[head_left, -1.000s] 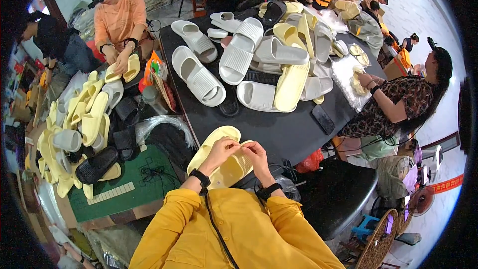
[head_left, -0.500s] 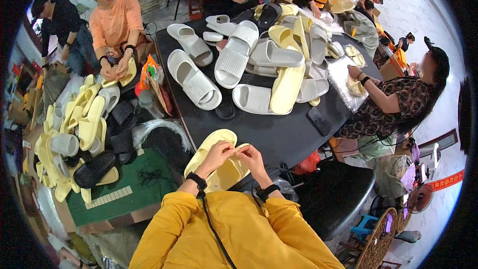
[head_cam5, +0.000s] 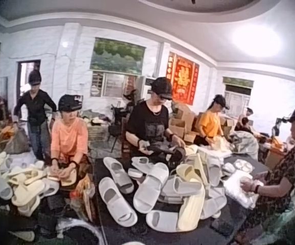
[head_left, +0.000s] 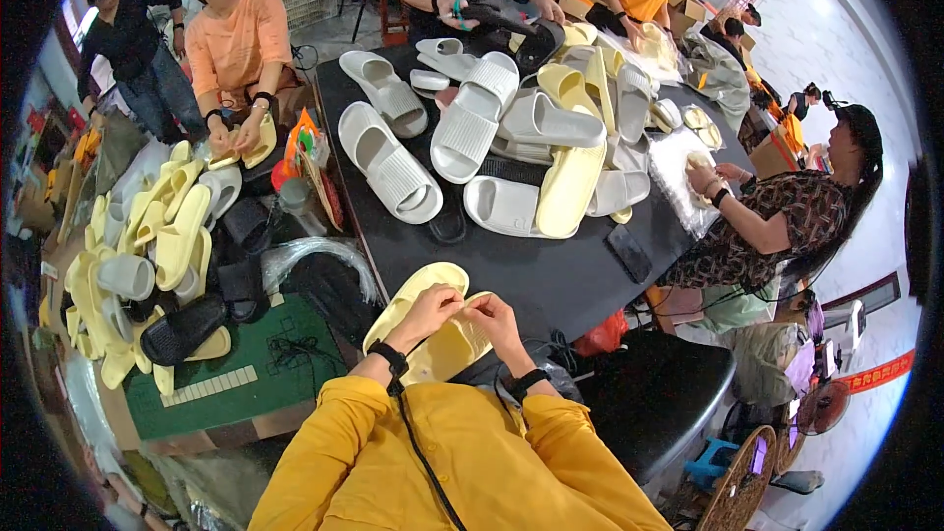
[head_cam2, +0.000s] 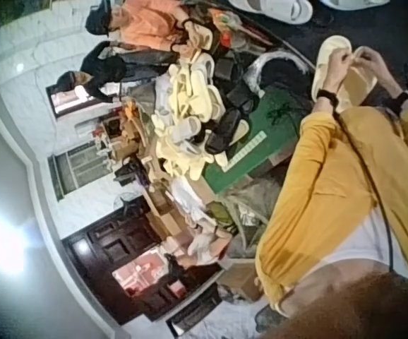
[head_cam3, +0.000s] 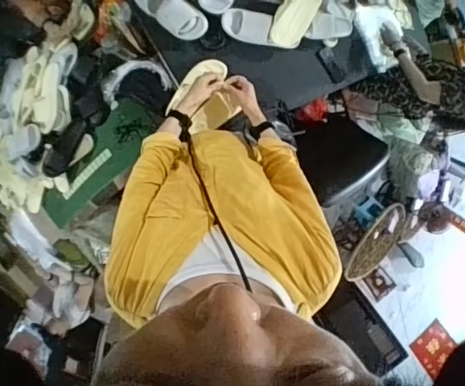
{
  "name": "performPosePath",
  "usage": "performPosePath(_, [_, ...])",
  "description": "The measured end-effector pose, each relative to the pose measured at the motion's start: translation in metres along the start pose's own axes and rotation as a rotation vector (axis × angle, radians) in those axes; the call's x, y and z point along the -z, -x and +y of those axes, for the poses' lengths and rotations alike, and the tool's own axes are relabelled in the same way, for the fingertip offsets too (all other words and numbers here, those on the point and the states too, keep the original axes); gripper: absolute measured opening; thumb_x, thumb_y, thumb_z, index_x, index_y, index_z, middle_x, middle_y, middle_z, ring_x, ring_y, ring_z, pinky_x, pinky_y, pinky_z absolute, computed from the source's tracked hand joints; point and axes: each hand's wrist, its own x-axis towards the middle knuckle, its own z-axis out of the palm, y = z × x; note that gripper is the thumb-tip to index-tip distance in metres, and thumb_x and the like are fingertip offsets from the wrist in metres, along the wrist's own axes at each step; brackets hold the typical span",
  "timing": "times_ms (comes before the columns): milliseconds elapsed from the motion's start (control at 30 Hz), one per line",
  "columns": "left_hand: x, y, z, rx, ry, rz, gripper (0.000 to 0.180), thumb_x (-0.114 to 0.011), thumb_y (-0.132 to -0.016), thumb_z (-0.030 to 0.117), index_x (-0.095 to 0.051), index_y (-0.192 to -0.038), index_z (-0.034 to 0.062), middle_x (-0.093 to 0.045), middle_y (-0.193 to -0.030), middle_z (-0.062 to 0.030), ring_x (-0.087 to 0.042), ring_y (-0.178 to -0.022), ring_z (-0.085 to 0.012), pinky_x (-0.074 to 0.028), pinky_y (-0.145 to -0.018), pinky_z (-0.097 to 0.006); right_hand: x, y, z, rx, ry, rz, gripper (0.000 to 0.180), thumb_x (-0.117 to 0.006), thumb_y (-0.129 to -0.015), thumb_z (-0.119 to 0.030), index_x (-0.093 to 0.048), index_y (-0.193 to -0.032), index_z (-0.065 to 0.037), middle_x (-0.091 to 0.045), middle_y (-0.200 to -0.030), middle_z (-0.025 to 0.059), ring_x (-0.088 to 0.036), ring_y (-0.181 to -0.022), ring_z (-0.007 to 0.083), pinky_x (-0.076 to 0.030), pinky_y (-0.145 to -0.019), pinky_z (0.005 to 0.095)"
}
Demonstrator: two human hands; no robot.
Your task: Inspecting and trimming excess material from sandals in a factory setting.
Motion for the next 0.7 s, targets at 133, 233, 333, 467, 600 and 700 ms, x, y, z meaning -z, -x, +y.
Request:
performPosePath(133, [0.000,0.000,-0.001,-0.042,-0.044,-0.018,0.011,-0.061,-0.081,0.009,-0.060,-0.083,-0.0013,-0.060,-0.082,-0.0130,-0.057,-0.081,-0.0272,-0.045,-0.074,-0.035,0.006,-0.004,0.005,0.010,0.013,-0.060,0.009,-0.067,-0.084,-0.006,-0.060,-0.088,-0.002,-0.061,-0.083,0.0001,-0.056,-0.076,0.0074,-0.046,-0.071,0.0216])
performPosePath(233, [0.000,0.001,0.003,-0.058,-0.050,0.005,0.011,-0.061,-0.081,0.009,-0.060,-0.083,-0.0015,-0.060,-0.081,-0.0134,-0.057,-0.081,-0.0274,-0.045,-0.073,-0.035,0.005,-0.005,0.005,0.005,0.082,-0.042,0.011,-0.068,-0.083,-0.007,-0.060,-0.089,-0.002,-0.061,-0.082,0.0004,-0.057,-0.076,0.0076,-0.045,-0.071,0.0215])
performPosePath(333, [-0.002,0.002,-0.003,-0.071,-0.063,0.039,0.011,-0.061,-0.082,0.009,-0.060,-0.083,-0.0020,-0.060,-0.081,-0.0133,-0.057,-0.080,-0.0264,-0.045,-0.072,-0.035,0.003,-0.005,0.005,0.022,0.116,-0.007,0.009,-0.066,-0.084,-0.007,-0.059,-0.088,-0.002,-0.061,-0.082,0.0007,-0.058,-0.077,0.0074,-0.046,-0.070,0.0217])
performPosePath(467, [0.001,0.002,0.003,-0.018,-0.009,0.029,0.012,-0.061,-0.083,0.009,-0.058,-0.082,-0.0028,-0.059,-0.080,-0.0126,-0.057,-0.075,-0.0253,-0.045,-0.069,-0.034,0.001,-0.003,-0.006,0.039,0.181,-0.016,0.011,-0.064,-0.084,-0.006,-0.059,-0.092,-0.001,-0.062,-0.084,0.0014,-0.059,-0.078,0.0083,-0.047,-0.072,0.0224])
performPosePath(600, [-0.003,0.002,0.004,-0.047,-0.024,0.044,0.012,-0.061,-0.083,0.009,-0.058,-0.083,-0.0024,-0.059,-0.079,-0.0125,-0.056,-0.076,-0.0257,-0.045,-0.069,-0.034,0.000,0.004,-0.003,0.026,0.020,0.000,0.011,-0.064,-0.085,-0.006,-0.060,-0.093,0.000,-0.063,-0.085,0.0015,-0.059,-0.080,0.0085,-0.047,-0.073,0.0224])
performPosePath(700, [-0.004,0.002,0.005,-0.047,-0.035,0.072,0.012,-0.060,-0.084,0.010,-0.058,-0.082,-0.0018,-0.058,-0.078,-0.0125,-0.055,-0.076,-0.0256,-0.044,-0.069,-0.035,0.001,0.007,0.002,0.042,-0.069,0.048,0.010,-0.064,-0.086,-0.006,-0.061,-0.093,0.000,-0.065,-0.086,0.0035,-0.061,-0.080,0.0095,-0.049,-0.073,0.0232])
